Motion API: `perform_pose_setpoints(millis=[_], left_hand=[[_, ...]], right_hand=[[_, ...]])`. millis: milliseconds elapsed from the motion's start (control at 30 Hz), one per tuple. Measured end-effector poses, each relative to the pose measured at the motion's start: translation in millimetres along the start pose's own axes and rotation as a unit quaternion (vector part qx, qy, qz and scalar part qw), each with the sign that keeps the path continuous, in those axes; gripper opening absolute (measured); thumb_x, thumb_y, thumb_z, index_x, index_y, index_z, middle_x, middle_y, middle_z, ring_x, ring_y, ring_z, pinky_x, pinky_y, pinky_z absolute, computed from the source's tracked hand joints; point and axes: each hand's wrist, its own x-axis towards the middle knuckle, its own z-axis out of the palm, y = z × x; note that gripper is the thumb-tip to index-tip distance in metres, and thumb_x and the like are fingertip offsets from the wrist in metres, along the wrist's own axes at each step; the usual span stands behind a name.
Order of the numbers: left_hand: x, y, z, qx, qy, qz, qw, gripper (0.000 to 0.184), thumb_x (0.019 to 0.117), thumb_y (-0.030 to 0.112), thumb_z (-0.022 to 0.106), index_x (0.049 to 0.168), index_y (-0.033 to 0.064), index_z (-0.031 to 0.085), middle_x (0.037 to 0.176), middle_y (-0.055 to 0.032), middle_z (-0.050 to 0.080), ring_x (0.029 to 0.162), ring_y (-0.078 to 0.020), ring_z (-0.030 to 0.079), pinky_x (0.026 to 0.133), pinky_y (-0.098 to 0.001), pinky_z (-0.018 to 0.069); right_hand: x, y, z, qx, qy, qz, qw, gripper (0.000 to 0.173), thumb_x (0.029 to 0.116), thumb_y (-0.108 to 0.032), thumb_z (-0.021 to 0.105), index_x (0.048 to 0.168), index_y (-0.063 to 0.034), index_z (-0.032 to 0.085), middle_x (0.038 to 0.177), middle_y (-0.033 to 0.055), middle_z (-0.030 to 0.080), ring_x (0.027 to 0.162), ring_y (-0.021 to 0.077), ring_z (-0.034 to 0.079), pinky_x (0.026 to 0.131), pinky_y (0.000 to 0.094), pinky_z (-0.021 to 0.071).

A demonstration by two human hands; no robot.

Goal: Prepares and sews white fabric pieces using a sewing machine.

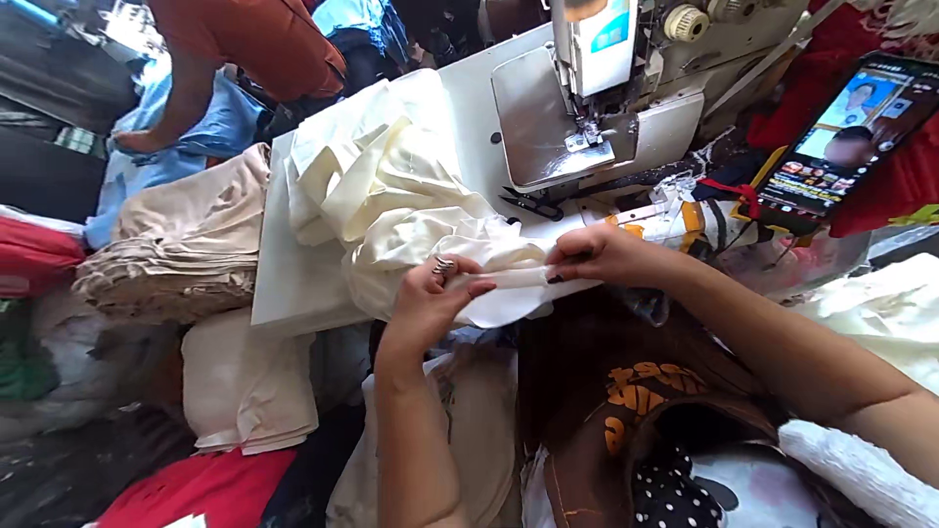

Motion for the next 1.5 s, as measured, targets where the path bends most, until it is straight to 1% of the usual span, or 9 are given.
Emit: perform_pose_setpoints(millis=[167, 233, 333, 533, 1133, 1267, 1333, 1433, 1500], left_hand=[[33, -3, -20, 0.184, 0.012, -0.009, 0.983, 0.019, 0.0846, 0.014, 0.084, 0.091, 0.0038, 0.07, 0.119, -0.0145, 0.066, 0.099, -0.0279, 0.065, 0.081, -0.0497, 0.0538], [38, -16, -16, 0.233, -0.033, -0.038, 0.971, 0.021, 0.0859, 0.016, 0.083, 0.09, 0.0002, 0.071, 0.114, -0.0186, 0.069, 0.098, -0.0355, 0.067, 0.083, -0.059, 0.0537], [27, -28, -10, 0.21, -0.015, 0.003, 0.977, 0.024, 0.0806, 0.017, 0.087, 0.086, 0.0006, 0.07, 0.095, -0.015, 0.067, 0.086, -0.028, 0.066, 0.076, -0.0503, 0.0555], [-19, 0, 0, 0.107, 0.085, 0.152, 0.979, 0.018, 0.0829, 0.019, 0.085, 0.087, 0.0085, 0.071, 0.112, -0.004, 0.061, 0.102, -0.0043, 0.06, 0.087, -0.0167, 0.0517], [-32, 22, 9, 0.101, 0.146, 0.242, 0.954, 0.016, 0.0852, 0.01, 0.081, 0.089, 0.0098, 0.066, 0.105, -0.0008, 0.061, 0.098, -0.0024, 0.061, 0.083, -0.0142, 0.0529], [-13, 33, 10, 0.254, 0.176, 0.216, 0.926, 0.026, 0.0934, 0.021, 0.076, 0.116, 0.0091, 0.073, 0.096, -0.0105, 0.066, 0.081, -0.0169, 0.063, 0.07, -0.0306, 0.0521], [11, 42, 9, 0.281, 0.189, 0.188, 0.922, 0.027, 0.0945, 0.027, 0.075, 0.113, 0.0077, 0.074, 0.099, -0.0149, 0.068, 0.086, -0.0264, 0.065, 0.074, -0.0439, 0.0524], [70, 45, 9, 0.133, 0.168, 0.183, 0.959, 0.021, 0.0954, 0.022, 0.073, 0.103, 0.0036, 0.069, 0.11, -0.01, 0.065, 0.109, -0.0177, 0.061, 0.097, -0.0355, 0.0492], [112, 48, 22, -0.026, 0.127, 0.147, 0.981, 0.011, 0.0974, 0.009, 0.066, 0.104, 0.0009, 0.067, 0.108, -0.0038, 0.069, 0.103, -0.0066, 0.065, 0.092, -0.0272, 0.0558]], right_hand=[[56, 26, 7, -0.028, 0.079, 0.008, 0.996, 0.012, 0.0932, -0.012, 0.071, 0.095, -0.0011, 0.075, 0.094, 0.0096, 0.07, 0.088, 0.0143, 0.066, 0.083, 0.0337, 0.0544], [56, 41, 21, -0.015, 0.067, 0.035, 0.997, 0.012, 0.0922, -0.01, 0.072, 0.097, -0.0009, 0.076, 0.101, 0.012, 0.072, 0.093, 0.0184, 0.068, 0.086, 0.0395, 0.0565], [33, 44, 33, 0.035, 0.042, 0.05, 0.997, 0.006, 0.0913, -0.008, 0.071, 0.093, -0.0026, 0.075, 0.111, 0.0093, 0.072, 0.099, 0.0149, 0.069, 0.085, 0.0339, 0.0587], [-3, 14, 33, 0.064, 0.036, 0.024, 0.997, 0.006, 0.0888, -0.008, 0.076, 0.089, -0.0027, 0.074, 0.117, 0.0086, 0.069, 0.104, 0.0082, 0.066, 0.084, 0.0213, 0.0574], [-15, -37, 23, -0.179, 0.209, -0.019, 0.961, 0.023, 0.0901, -0.024, 0.076, 0.081, -0.0062, 0.064, 0.075, 0.0018, 0.058, 0.064, 0.0071, 0.053, 0.055, 0.0206, 0.0448], [-12, -39, 19, -0.204, 0.247, 0.013, 0.947, 0.024, 0.091, -0.023, 0.076, 0.089, -0.0043, 0.06, 0.07, 0.0038, 0.058, 0.058, 0.0125, 0.055, 0.051, 0.028, 0.0466], [-9, -33, 10, -0.177, 0.259, 0.005, 0.95, 0.025, 0.0913, -0.019, 0.076, 0.101, -0.0024, 0.061, 0.071, 0.0039, 0.058, 0.057, 0.0122, 0.054, 0.052, 0.028, 0.0483], [-2, -20, -9, -0.09, 0.258, -0.039, 0.961, 0.02, 0.0948, -0.011, 0.07, 0.108, -0.0006, 0.061, 0.074, 0.0024, 0.061, 0.062, 0.0063, 0.057, 0.059, 0.0234, 0.0522], [-1, -18, -21, -0.092, 0.257, -0.052, 0.961, 0.013, 0.0964, -0.009, 0.066, 0.107, -0.0014, 0.065, 0.081, 0.003, 0.064, 0.067, 0.0063, 0.058, 0.063, 0.0247, 0.0531]])
